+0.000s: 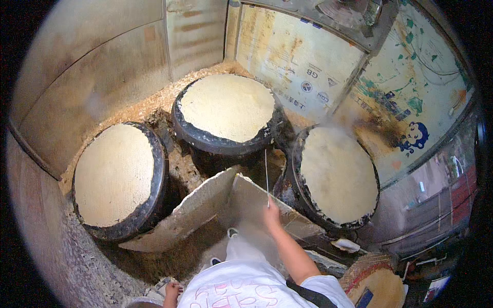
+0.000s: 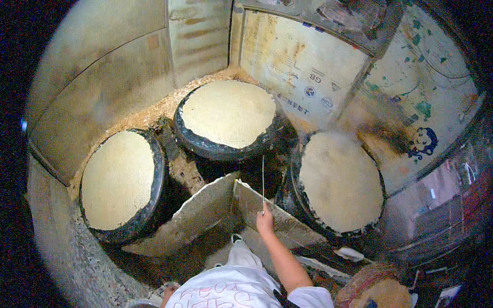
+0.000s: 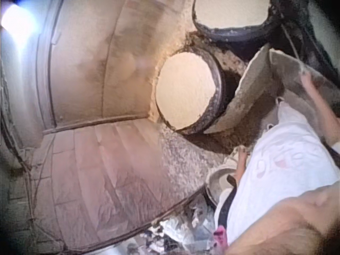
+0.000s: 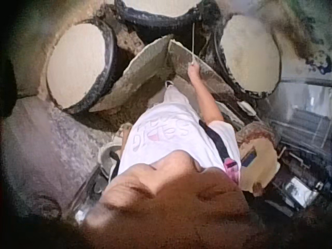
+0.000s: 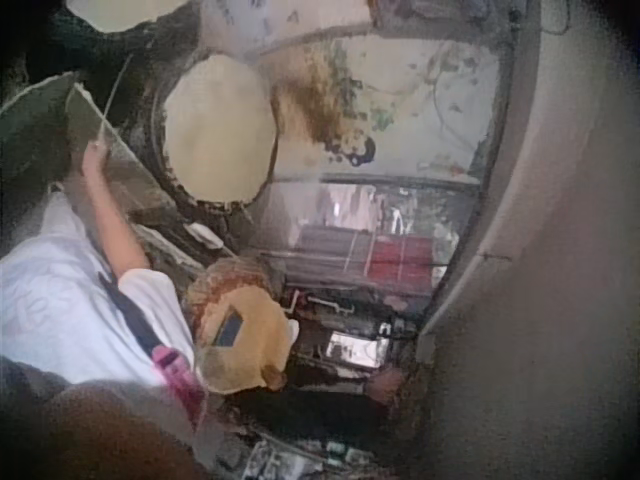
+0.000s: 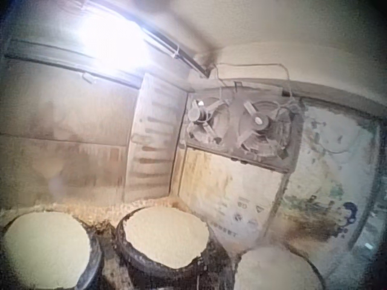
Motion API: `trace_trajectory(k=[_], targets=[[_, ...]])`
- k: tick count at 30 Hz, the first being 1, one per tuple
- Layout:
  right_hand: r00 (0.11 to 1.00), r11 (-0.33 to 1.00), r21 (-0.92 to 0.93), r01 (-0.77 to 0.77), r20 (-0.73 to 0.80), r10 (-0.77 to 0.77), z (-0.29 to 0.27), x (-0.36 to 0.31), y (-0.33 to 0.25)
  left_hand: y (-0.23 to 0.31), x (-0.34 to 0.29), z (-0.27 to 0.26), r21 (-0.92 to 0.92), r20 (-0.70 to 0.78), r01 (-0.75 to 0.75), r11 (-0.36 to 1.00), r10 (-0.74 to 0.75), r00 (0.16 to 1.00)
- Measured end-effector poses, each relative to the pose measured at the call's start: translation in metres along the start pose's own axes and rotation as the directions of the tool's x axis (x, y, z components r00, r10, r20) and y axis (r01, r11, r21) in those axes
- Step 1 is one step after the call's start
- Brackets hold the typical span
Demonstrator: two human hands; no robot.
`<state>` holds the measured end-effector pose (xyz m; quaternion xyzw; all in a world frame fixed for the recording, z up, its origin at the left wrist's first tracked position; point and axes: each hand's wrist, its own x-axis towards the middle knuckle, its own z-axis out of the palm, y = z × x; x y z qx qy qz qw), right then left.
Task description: The person ladles batter onto hot circular griddles, spreads it into thin round cakes using a wooden spreader, then peels the cooked cakes off with a blue plastic scraper and stacks them on a woven tray. The person repeats this cycle across multiple griddles.
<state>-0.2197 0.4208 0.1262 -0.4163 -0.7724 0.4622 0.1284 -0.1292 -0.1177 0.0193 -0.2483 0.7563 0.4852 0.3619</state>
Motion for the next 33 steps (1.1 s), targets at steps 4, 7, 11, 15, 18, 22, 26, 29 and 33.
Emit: trace_trajectory(k=[4,7,11,15,18,22,26,29,33], targets=[[0.994,0.997,-0.071,0.025,-0.107,-0.032,0.021,0.068,-0.013,0.005,-0.015,0.005,-0.03,-0.04,0.028,0.999,-0.029,0.999],[0.976,0.992,0.128,-0.021,-0.213,0.048,0.019,0.148,-0.016,0.018,-0.02,0.012,-0.057,-0.06,0.057,0.997,-0.06,0.996],[0.968,0.985,0.169,-0.015,-0.243,0.056,0.004,0.263,-0.026,0.048,-0.02,0.029,-0.099,-0.074,0.08,0.992,-0.088,0.993],[0.975,0.795,0.574,-0.197,0.03,0.22,-0.019,0.338,-0.061,0.079,-0.028,0.049,-0.155,-0.093,0.083,0.984,-0.098,0.991],[0.947,0.707,0.639,-0.301,0.113,0.301,-0.02,0.361,-0.088,0.096,-0.034,0.062,-0.195,-0.1,0.084,0.977,-0.105,0.989],[0.941,0.629,0.706,-0.327,0.18,0.287,-0.004,0.351,-0.102,0.099,-0.04,0.069,-0.204,-0.114,0.081,0.975,-0.106,0.988],[0.926,0.577,0.728,-0.37,0.237,0.294,0.005,0.33,-0.104,0.082,-0.041,0.069,-0.18,-0.132,0.073,0.981,-0.098,0.986],[0.874,0.492,0.749,-0.444,0.241,0.421,0.005,0.312,-0.103,0.063,-0.034,0.063,-0.113,-0.159,0.052,0.992,-0.07,0.985],[0.872,0.382,0.795,-0.472,0.357,0.336,0.008,0.265,-0.082,0.032,-0.021,0.052,0.089,-0.198,-0.008,0.996,0.026,0.98]])
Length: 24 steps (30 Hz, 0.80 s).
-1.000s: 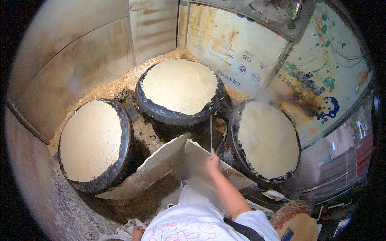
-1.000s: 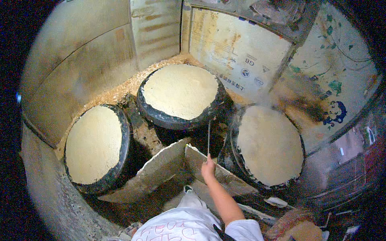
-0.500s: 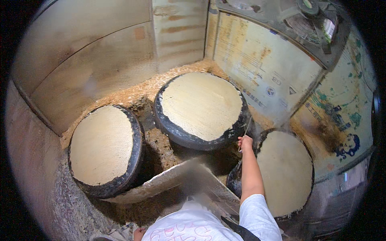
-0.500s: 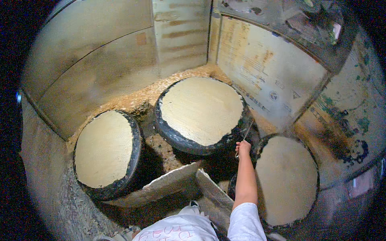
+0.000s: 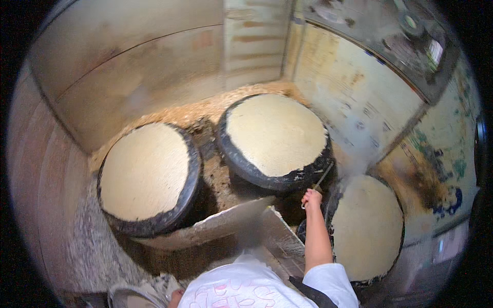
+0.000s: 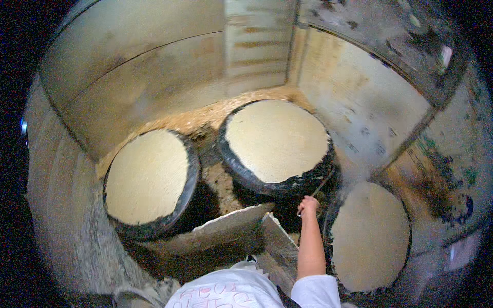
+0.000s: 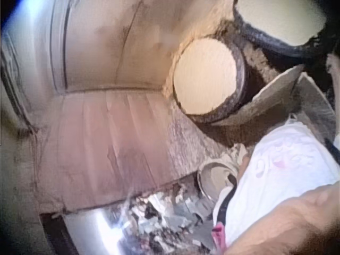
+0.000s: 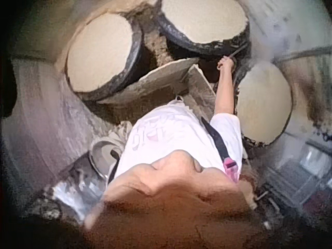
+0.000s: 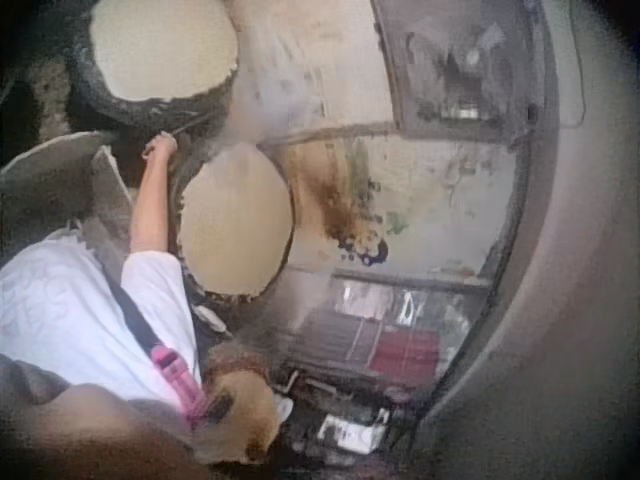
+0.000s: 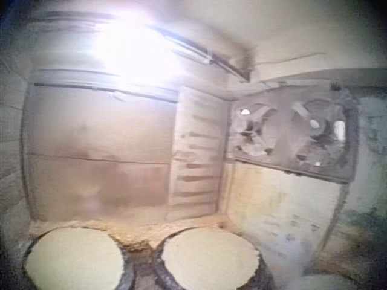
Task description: The person ladles batter onto hot circular griddles, spreads it into thin round cakes using a wooden spreader, then peels the cooked cakes off with a blue plastic scraper and stacks them on a woven tray. The person repeats this cycle across multiple griddles.
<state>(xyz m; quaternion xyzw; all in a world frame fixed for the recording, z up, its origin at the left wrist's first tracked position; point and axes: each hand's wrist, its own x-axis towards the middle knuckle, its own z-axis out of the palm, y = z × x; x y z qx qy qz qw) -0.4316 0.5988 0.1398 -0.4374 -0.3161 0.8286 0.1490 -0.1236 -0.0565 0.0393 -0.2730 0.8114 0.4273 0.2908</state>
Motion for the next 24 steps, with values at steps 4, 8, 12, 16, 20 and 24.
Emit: trace_trajectory(k=[4,8,12,16,20,24], targets=[[0.999,0.996,-0.09,0.017,-0.036,-0.02,-0.016,-0.039,0.049,-0.021,0.009,-0.001,0.114,-0.042,-0.019,0.993,0.024,0.999],[0.993,0.96,-0.272,0.072,-0.068,-0.094,-0.032,-0.1,0.103,-0.021,0.023,-0.007,-0.048,0.024,0.081,0.996,-0.08,0.997],[0.987,0.943,-0.332,0.025,-0.142,-0.076,-0.039,-0.151,0.153,-0.03,0.036,-0.001,-0.107,-0.011,-0.042,0.993,0.041,0.999],[0.968,0.815,-0.544,0.2,-0.02,-0.251,-0.076,-0.197,0.192,-0.05,0.047,0.01,-0.033,0.067,-0.049,0.998,0.052,0.996],[0.811,0.539,-0.656,0.529,0.203,-0.549,-0.142,-0.234,0.212,-0.049,0.049,0.009,0.222,0.209,-0.238,0.946,0.192,0.959],[0.768,0.536,-0.661,0.526,0.098,-0.633,-0.227,-0.299,0.216,-0.015,0.05,-0.006,0.301,0.426,-0.339,0.892,0.192,0.884]])
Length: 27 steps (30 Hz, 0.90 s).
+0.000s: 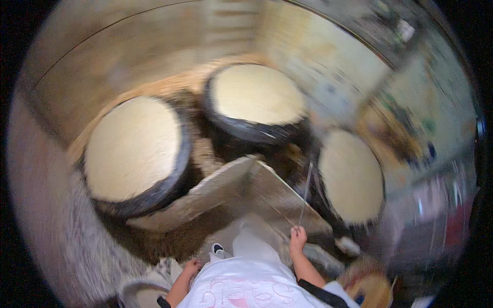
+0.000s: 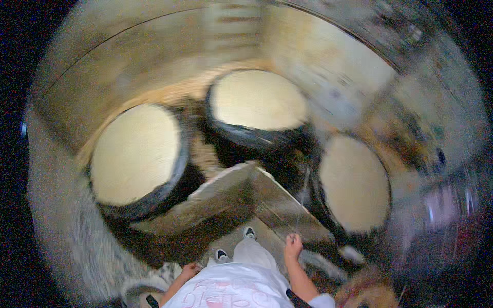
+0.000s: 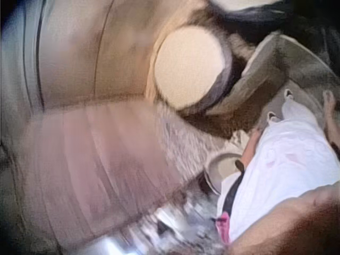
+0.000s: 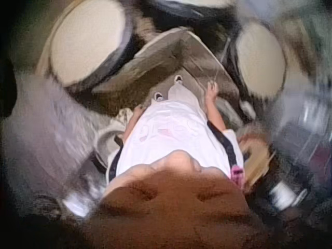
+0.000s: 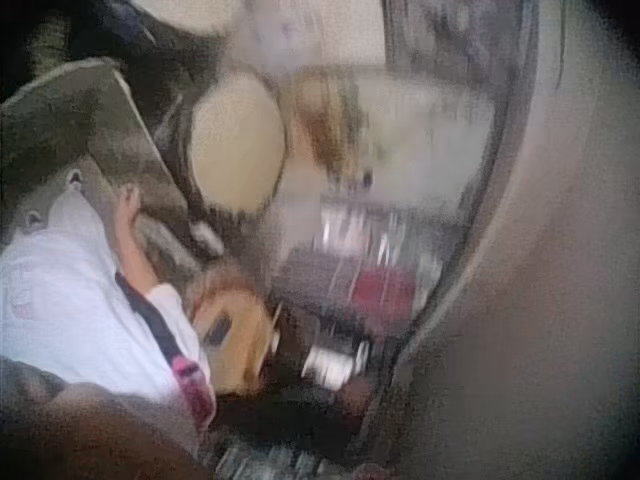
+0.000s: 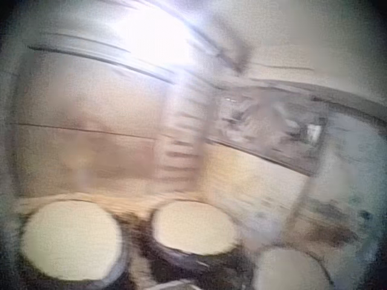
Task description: The person ladles batter onto hot circular griddles, spreads it into thin round cakes using a wooden spreader, then peels the cooked cakes off with a blue plastic scraper and stacks them on a woven tray. The person repeats this cycle across multiple griddles.
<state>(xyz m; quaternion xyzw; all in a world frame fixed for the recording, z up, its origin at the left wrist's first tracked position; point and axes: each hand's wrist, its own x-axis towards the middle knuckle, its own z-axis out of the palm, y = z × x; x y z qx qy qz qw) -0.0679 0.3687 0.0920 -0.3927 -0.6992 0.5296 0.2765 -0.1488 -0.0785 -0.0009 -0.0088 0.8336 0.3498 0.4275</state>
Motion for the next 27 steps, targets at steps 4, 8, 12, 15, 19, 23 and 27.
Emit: trace_trajectory(k=[4,8,12,15,19,23,27], targets=[[0.902,0.967,-0.18,-0.177,-0.423,0.087,-0.085,-0.043,0.023,0.007,0.016,-0.017,-0.344,0.044,0.072,0.936,-0.061,0.997],[0.679,0.855,-0.256,-0.451,-0.72,0.143,-0.176,-0.072,0.035,-0.03,0.053,-0.017,-0.385,0.07,-0.128,0.914,0.167,0.983],[0.443,0.55,-0.225,-0.804,-0.844,0.302,-0.252,-0.089,0.04,-0.052,0.073,-0.022,0.029,0.117,-0.231,0.973,0.226,0.967],[0.397,0.312,-0.286,-0.906,-0.831,0.389,-0.294,-0.111,0.062,-0.036,0.08,-0.012,0.137,0.18,-0.263,0.955,0.237,0.955],[0.513,0.084,-0.51,-0.856,-0.819,0.257,-0.325,-0.13,0.11,0.005,0.086,0.019,0.222,0.264,-0.329,0.918,0.269,0.926],[0.679,0.261,-0.636,-0.727,-0.722,0.131,-0.339,-0.149,0.129,0.041,0.092,0.059,0.236,0.336,-0.405,0.883,0.317,0.887],[0.748,0.315,-0.697,-0.644,-0.66,0.069,-0.373,-0.162,0.127,0.064,0.095,0.103,0.06,0.408,-0.452,0.89,0.392,0.825]])
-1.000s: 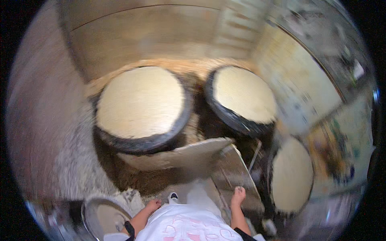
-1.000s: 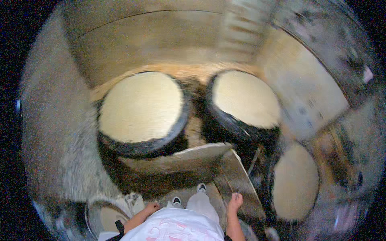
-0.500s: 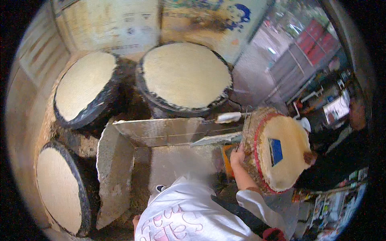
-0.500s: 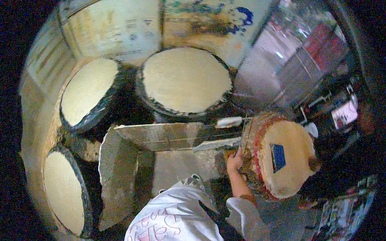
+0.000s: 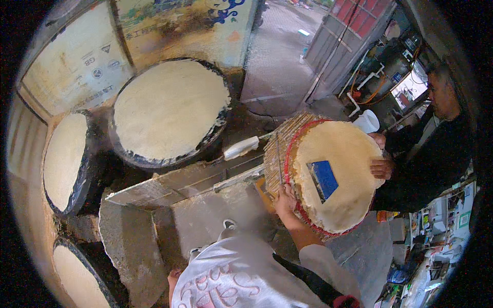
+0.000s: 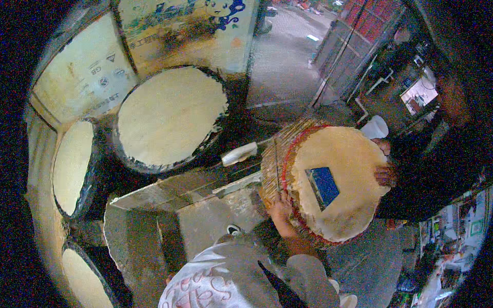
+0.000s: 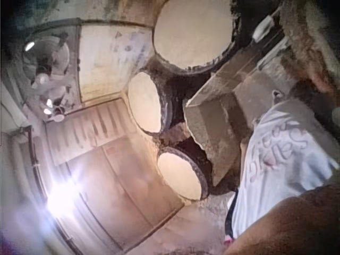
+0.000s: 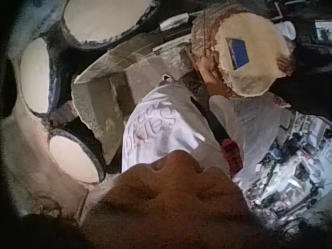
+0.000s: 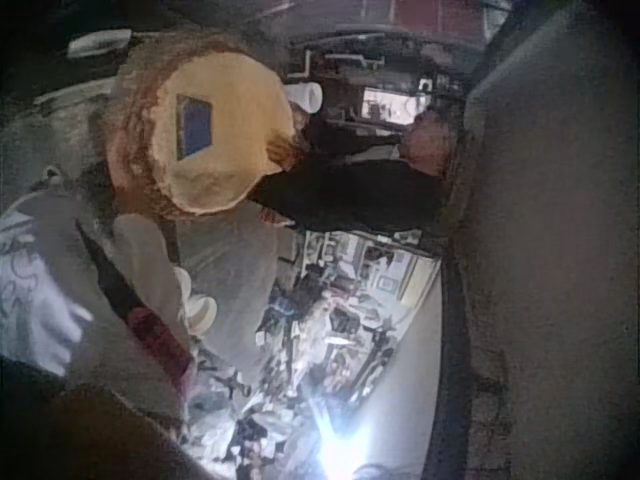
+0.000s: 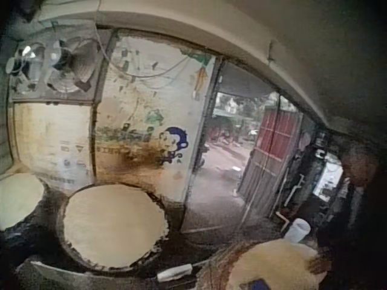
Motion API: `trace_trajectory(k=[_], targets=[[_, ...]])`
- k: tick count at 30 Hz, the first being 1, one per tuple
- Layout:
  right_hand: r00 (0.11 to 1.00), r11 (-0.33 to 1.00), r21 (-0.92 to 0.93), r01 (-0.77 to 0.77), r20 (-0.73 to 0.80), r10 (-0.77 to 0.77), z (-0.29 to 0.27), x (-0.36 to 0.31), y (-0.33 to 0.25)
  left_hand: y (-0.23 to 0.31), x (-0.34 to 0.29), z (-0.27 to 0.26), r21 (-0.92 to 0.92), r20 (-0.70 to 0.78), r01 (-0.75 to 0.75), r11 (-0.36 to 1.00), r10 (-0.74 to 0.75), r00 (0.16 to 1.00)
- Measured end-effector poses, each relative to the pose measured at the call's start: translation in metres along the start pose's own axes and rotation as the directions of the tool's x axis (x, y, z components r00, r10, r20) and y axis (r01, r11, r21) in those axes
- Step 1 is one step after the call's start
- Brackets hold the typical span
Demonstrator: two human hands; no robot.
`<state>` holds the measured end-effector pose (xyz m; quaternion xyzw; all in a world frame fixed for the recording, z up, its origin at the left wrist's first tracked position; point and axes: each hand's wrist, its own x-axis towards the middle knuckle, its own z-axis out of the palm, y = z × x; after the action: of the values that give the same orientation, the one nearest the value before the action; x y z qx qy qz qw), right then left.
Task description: The person ladles batter onto hot circular griddles, spreads it into thin round cakes using a wooden spreader, then peels the cooked cakes off with a blue plastic scraper and stacks them on a woven tray. The person repeats this cycle across multiple griddles.
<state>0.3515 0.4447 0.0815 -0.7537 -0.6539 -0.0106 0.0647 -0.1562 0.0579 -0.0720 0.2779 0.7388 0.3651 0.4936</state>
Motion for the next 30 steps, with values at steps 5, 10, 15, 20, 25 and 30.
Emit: trace_trajectory(k=[5,10,15,20,25,30], targets=[[0.911,0.911,-0.007,-0.413,0.014,0.413,-0.019,0.061,0.08,0.016,-0.006,0.026,0.313,0.0,0.066,0.947,-0.069,0.998],[0.714,0.734,-0.142,-0.664,0.17,0.679,-0.043,0.096,0.155,0.019,-0.016,0.041,0.354,-0.016,0.133,0.926,-0.136,0.991],[0.738,0.801,-0.134,-0.583,0.325,0.592,-0.049,0.094,0.174,0.001,-0.026,0.045,0.389,-0.02,0.152,0.909,-0.157,0.987],[0.814,0.854,0.053,-0.517,0.339,0.472,-0.067,0.098,0.178,-0.016,-0.041,0.043,0.614,0.015,0.039,0.788,-0.061,0.998],[0.866,0.895,0.204,-0.397,0.405,0.292,-0.092,0.108,0.176,-0.013,-0.062,0.035,0.206,-0.29,0.362,0.909,-0.297,0.91],[0.916,0.819,0.416,-0.395,0.25,0.315,-0.129,0.112,0.145,-0.003,-0.068,0.018,-0.496,-0.24,0.301,0.815,-0.461,0.854]])
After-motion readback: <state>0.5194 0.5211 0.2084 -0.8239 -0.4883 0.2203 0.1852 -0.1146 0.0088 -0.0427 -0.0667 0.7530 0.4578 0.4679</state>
